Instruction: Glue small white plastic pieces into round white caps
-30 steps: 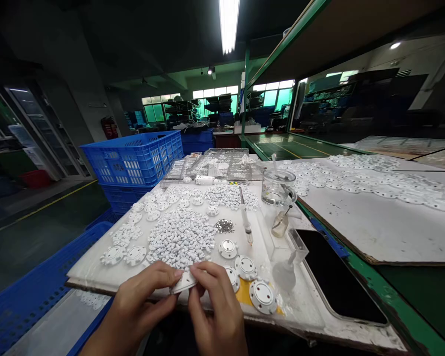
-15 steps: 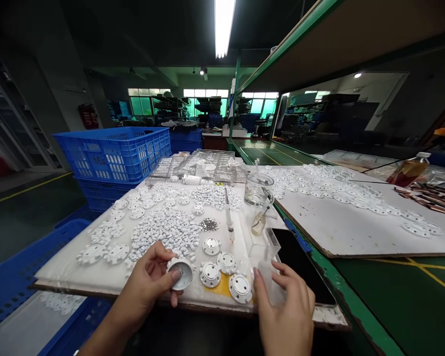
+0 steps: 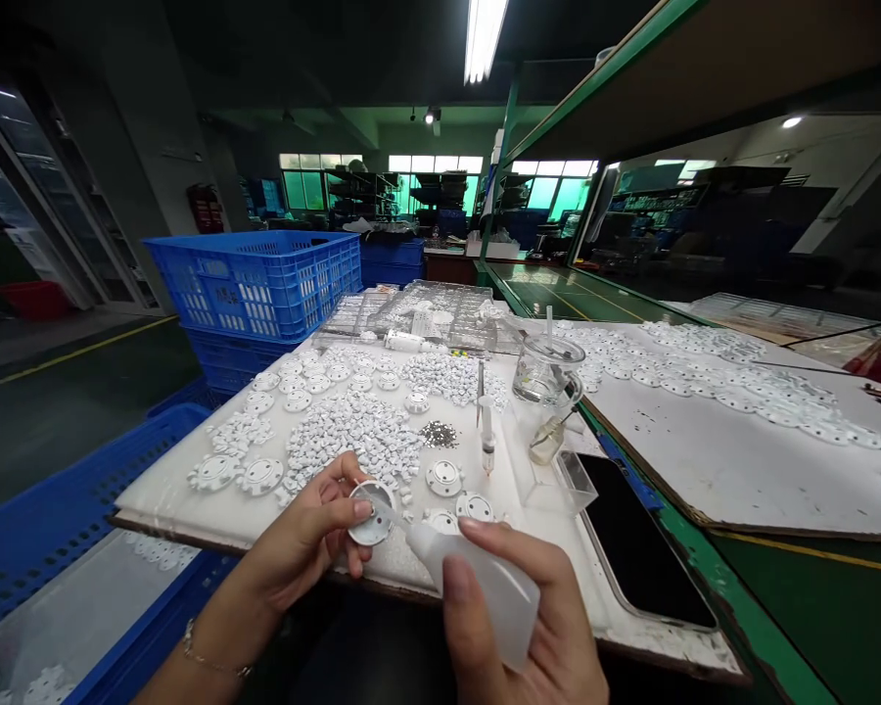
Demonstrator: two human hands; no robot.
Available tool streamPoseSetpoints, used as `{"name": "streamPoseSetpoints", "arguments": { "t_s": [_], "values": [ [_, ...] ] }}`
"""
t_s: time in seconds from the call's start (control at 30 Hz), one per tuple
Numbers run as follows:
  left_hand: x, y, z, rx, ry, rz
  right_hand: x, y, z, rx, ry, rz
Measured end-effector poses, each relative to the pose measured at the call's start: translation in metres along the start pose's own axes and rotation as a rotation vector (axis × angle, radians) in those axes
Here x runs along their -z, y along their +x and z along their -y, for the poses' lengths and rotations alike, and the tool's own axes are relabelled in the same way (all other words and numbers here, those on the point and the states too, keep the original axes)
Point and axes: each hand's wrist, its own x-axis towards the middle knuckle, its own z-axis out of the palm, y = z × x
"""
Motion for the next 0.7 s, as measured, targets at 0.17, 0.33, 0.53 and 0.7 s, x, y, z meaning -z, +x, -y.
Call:
{"name": "streamPoseSetpoints", "arguments": {
  "t_s": [0.17,0.33,0.53,0.7],
  "values": [
    [0.003,0.0,0.0,0.006,-0.008,0.028,-0.014,0.004,-0.011,0.22,0.15,0.005],
    [0.003,0.001,0.0,0.002,-0.016,0.047,-0.013,0.007,-0.018,0.212,0.14,0.062],
    [0.003,-0.001,-0.002,0.014,-0.026,0.031,-0.014,0.008,-0.018,0.162,0.115,0.077],
    [0.004,-0.001,-0.001,0.009,-0.014,0.036,-0.015,0.007,-0.015,0.154,0.052,0.083]
  ]
}}
